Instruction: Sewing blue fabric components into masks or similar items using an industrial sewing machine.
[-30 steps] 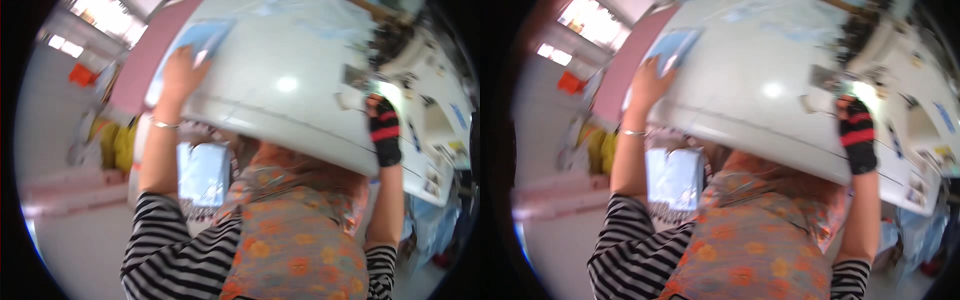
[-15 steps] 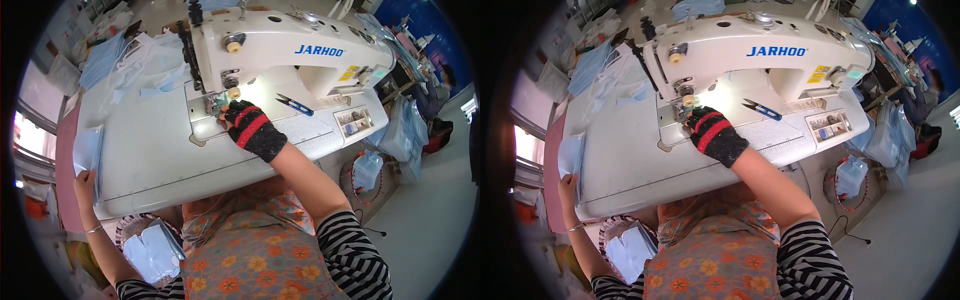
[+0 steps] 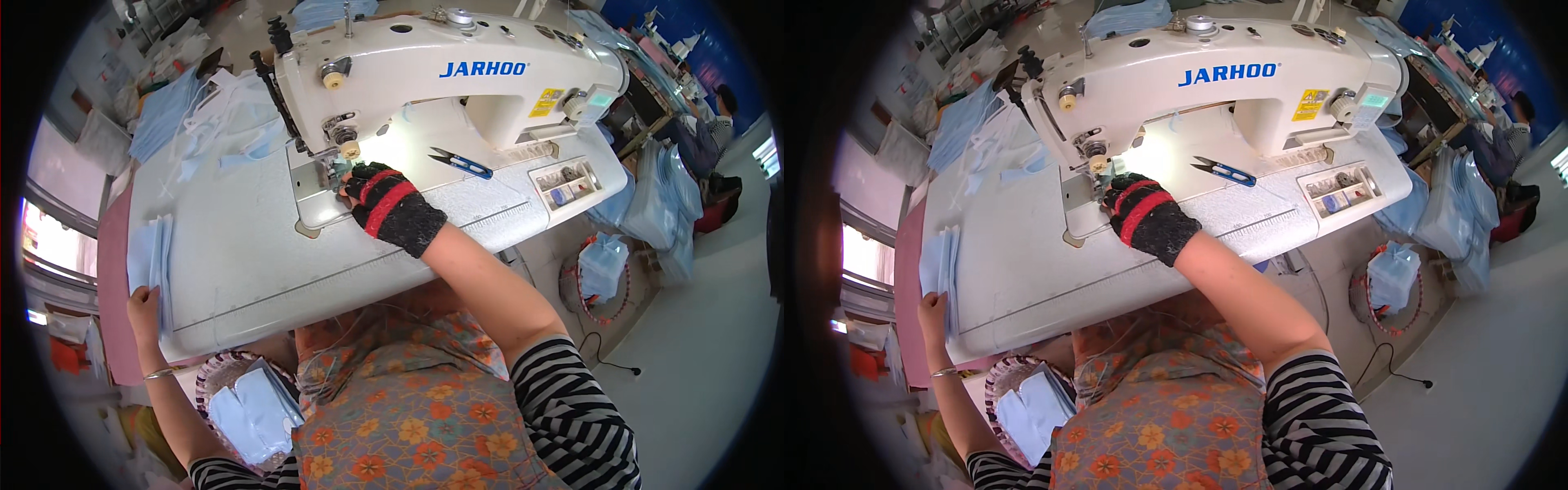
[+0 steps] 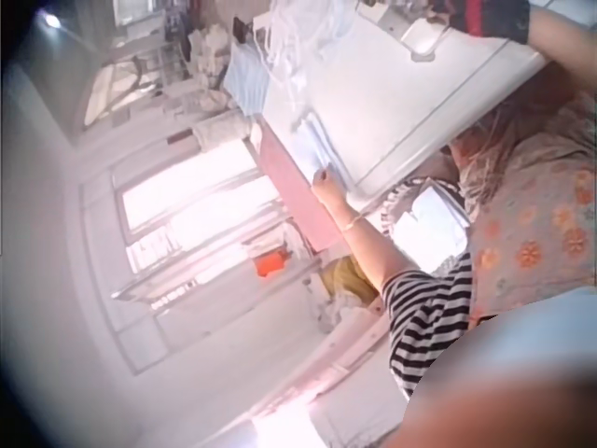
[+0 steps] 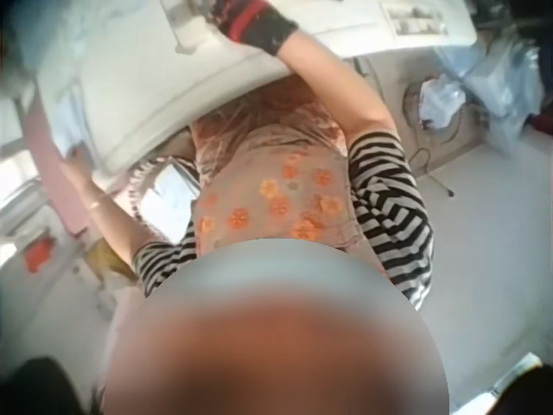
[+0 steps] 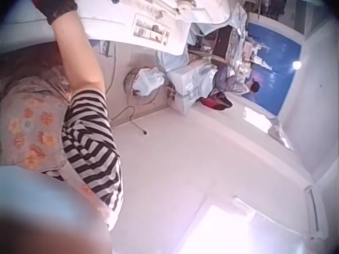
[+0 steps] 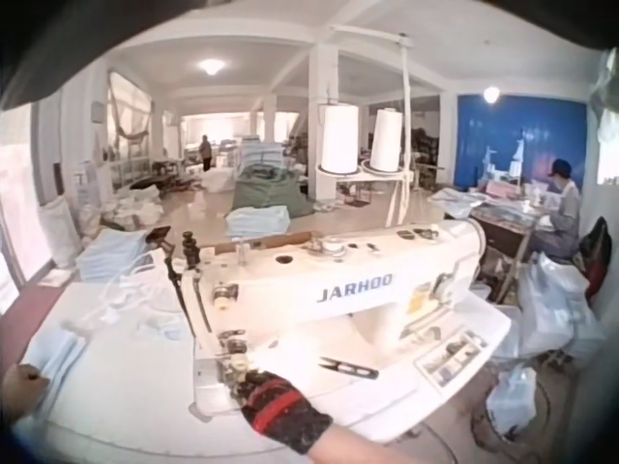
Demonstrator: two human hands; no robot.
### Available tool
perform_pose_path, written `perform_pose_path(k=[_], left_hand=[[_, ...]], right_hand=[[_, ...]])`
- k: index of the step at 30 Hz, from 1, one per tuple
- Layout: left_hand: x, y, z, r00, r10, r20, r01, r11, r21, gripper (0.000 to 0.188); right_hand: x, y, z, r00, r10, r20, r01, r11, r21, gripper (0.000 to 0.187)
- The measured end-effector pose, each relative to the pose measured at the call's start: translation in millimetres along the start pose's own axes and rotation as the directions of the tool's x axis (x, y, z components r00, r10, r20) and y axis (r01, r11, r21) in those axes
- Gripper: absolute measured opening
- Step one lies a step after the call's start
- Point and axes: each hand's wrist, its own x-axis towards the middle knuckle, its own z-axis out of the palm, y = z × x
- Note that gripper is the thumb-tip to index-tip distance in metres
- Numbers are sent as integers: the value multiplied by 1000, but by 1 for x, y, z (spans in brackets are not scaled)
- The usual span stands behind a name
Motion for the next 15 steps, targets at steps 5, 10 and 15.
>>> perform_pose_path(k=[5,10,15], left_hand=[[-17,-39,-3,995,-36,-97,16,979,-206,29],[-7,-14,6,998,-31,-46,22,981,-193,34],[-9,5,-5,996,-87,36,93,969,-227,30]], right_hand=[[-2,0,21,989,-106,-98,113,991,65,13],[-12,13,5,997,25,-77,-13,988,153,15],[-9,13,-10,993,-75,-90,92,975,204,18]])
